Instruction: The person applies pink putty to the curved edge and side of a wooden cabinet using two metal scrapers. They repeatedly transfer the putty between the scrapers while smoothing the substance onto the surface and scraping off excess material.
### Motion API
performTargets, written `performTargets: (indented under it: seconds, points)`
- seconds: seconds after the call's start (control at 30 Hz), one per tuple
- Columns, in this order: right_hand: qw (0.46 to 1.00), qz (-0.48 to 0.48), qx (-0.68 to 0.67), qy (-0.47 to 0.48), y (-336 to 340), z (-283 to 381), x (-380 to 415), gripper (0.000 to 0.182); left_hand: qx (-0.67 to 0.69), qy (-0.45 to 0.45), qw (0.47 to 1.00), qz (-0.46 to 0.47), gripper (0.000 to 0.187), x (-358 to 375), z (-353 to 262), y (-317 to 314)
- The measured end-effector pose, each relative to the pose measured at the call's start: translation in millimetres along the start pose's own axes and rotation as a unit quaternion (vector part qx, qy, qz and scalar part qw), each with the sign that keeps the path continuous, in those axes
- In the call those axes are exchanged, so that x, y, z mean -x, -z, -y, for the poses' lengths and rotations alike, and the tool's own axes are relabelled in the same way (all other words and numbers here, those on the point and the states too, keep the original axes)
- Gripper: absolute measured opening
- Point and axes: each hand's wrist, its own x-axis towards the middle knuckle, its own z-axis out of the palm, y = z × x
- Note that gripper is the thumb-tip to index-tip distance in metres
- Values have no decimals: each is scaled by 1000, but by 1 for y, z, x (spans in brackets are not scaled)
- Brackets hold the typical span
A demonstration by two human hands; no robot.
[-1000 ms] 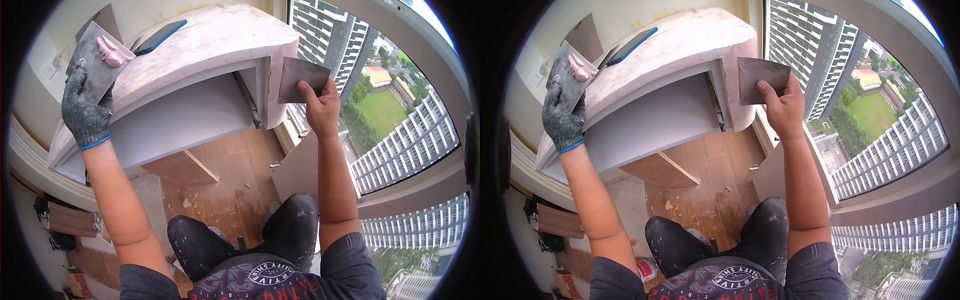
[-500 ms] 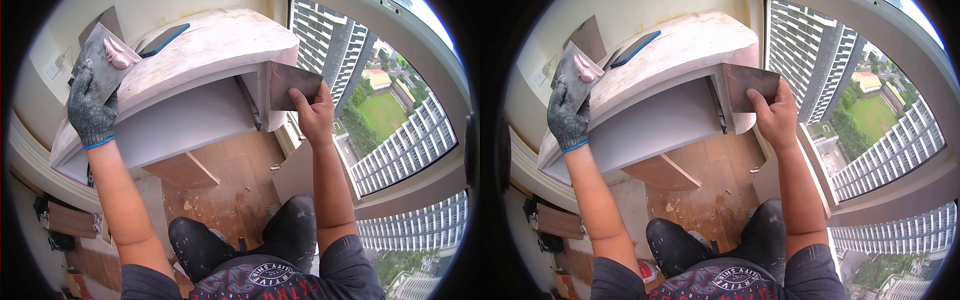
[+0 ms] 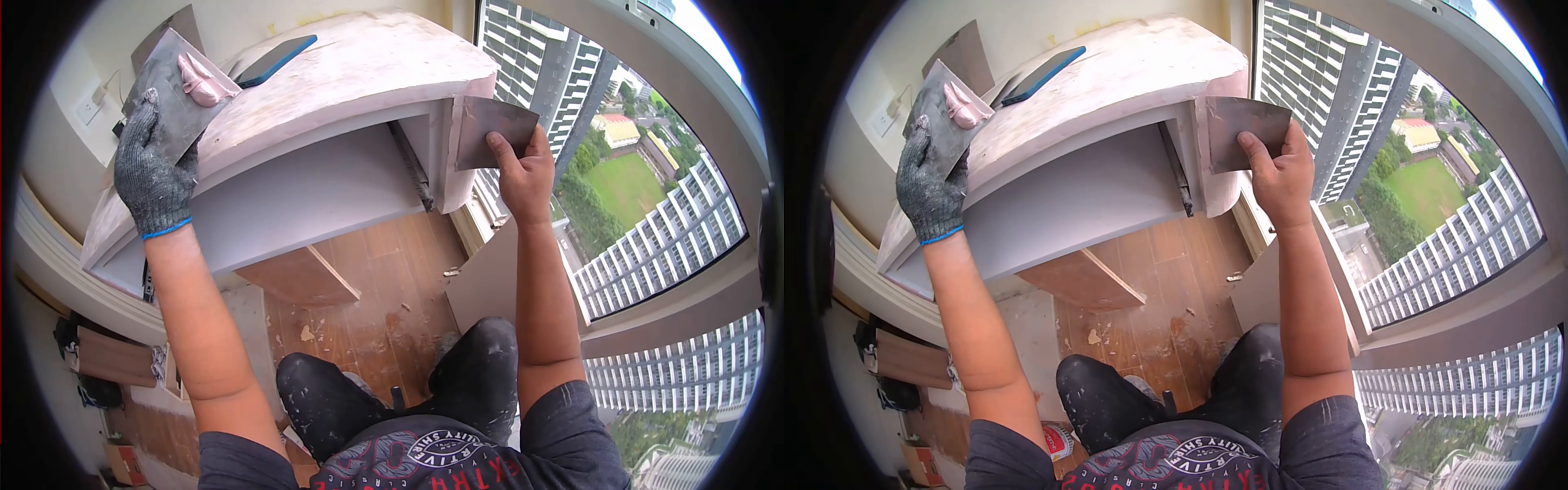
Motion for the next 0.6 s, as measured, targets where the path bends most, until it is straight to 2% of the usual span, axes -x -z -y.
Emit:
performTargets:
  seconds: [0.07, 0.2, 0.27, 0.33, 0.4, 0.47, 0.5, 0.57, 0.6]
  points:
    - [1000, -4, -16, 8, 7, -4, -1, 26, 36, 26, 999, -7, 42, 0, -2, 2]
    - [999, 2, -33, 2, 17, 7, 2, 26, 246, 118, 961, -40, 43, 3, -20, -15]
    - [999, 24, -28, -5, 13, 19, 5, 26, 177, 68, 982, -24, 46, 4, -19, -17]
    - [997, 35, -62, 8, 4, 22, 5, 26, -69, -57, 996, 21, 50, 6, -8, -11]
    - [996, 45, -72, 15, -2, 24, 3, 26, -3, -5, 1000, 9, 49, 2, -2, -3]
    - [997, 40, -58, 14, -5, 22, 1, 26, -73, -43, 996, 8, 46, 1, 2, 2]
    - [998, 42, -44, 17, -6, 18, -1, 25, -175, -107, 979, 13, 44, 3, 4, 1]
    - [999, 38, -22, 24, -7, 12, -5, 25, -175, -100, 980, 3, 42, 3, 6, 0]
    - [999, 32, -13, 28, -8, 9, -7, 25, -73, -28, 997, -11, 42, 1, 0, -3]
